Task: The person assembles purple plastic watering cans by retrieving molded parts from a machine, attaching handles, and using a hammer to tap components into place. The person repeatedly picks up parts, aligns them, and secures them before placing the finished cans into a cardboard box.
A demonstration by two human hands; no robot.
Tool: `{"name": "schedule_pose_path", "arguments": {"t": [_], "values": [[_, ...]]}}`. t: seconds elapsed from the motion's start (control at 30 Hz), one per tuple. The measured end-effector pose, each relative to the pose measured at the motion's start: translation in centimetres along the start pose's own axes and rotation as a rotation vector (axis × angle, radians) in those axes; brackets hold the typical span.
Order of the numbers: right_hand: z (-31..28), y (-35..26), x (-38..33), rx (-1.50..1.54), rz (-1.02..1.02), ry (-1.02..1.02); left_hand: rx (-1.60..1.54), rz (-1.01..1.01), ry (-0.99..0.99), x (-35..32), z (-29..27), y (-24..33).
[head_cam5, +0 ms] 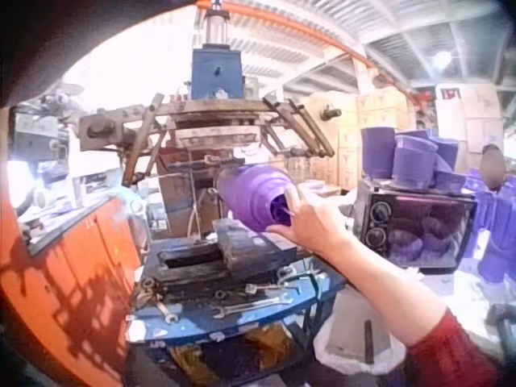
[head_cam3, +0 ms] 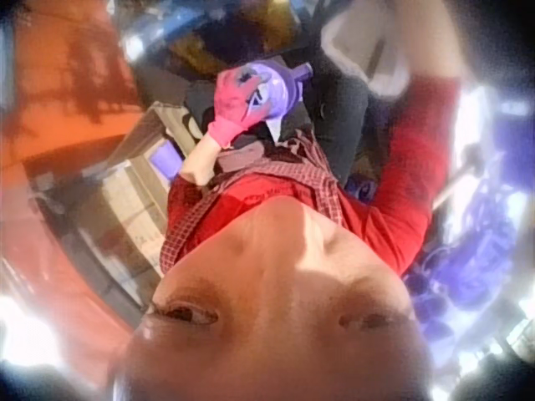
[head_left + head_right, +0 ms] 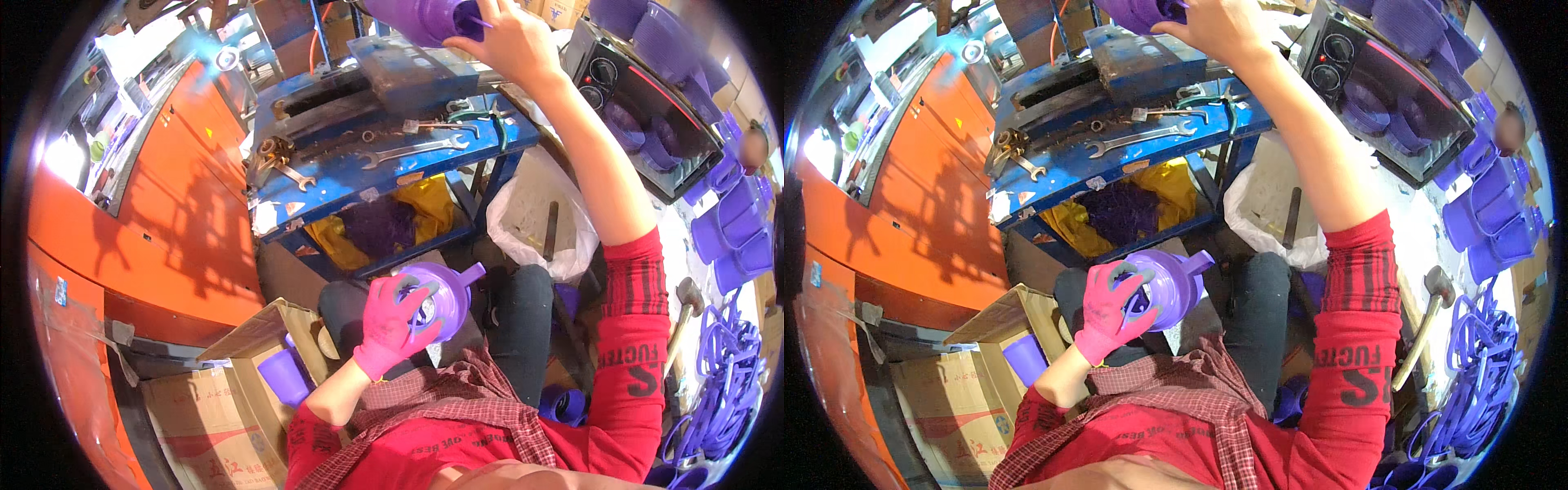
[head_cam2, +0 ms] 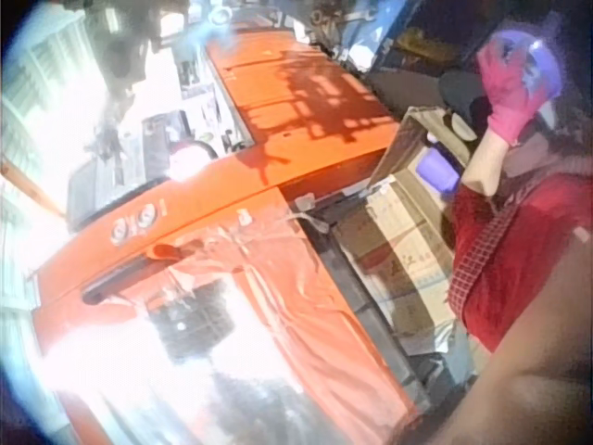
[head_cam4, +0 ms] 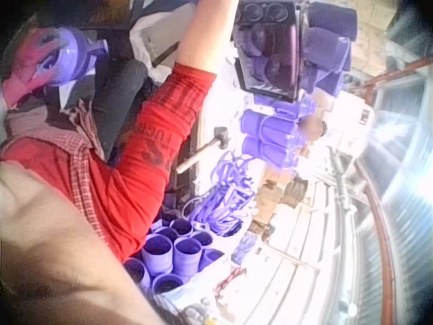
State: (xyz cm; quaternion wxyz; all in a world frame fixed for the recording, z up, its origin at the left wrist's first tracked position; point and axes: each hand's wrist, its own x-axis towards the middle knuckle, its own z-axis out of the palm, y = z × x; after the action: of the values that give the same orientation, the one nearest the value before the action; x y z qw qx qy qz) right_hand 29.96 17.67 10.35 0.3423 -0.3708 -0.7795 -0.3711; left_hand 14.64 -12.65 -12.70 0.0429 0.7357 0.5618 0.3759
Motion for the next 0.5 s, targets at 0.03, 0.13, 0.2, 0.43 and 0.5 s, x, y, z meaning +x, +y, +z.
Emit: {"name": "schedule_pose_path", "arguments": {"t": [0.03,0.13,0.2,0.43,0.5], "values": [[0.3,-0.2,0.0,0.001,0.022,-0.002,0.007,-0.014,0.012,-0.1,0.2,0.0],[1.3,-1.2,0.3,0.102,-0.050,0.272,0.075,-0.044,0.050,-0.3,1.6,-0.5],[1.2,-1.4,0.7,0.147,0.034,0.107,0.113,-0.097,0.031,-0.3,3.5,-1.5],[-0.5,2.7,-7.4,0.519,-0.001,0.371,0.323,-0.477,-0.080,-2.9,12.6,-6.3],[1.4,3.7,-16.1,0.394,-0.049,0.008,0.197,-0.721,-0.328,-4.3,14.8,-6.9]]}}
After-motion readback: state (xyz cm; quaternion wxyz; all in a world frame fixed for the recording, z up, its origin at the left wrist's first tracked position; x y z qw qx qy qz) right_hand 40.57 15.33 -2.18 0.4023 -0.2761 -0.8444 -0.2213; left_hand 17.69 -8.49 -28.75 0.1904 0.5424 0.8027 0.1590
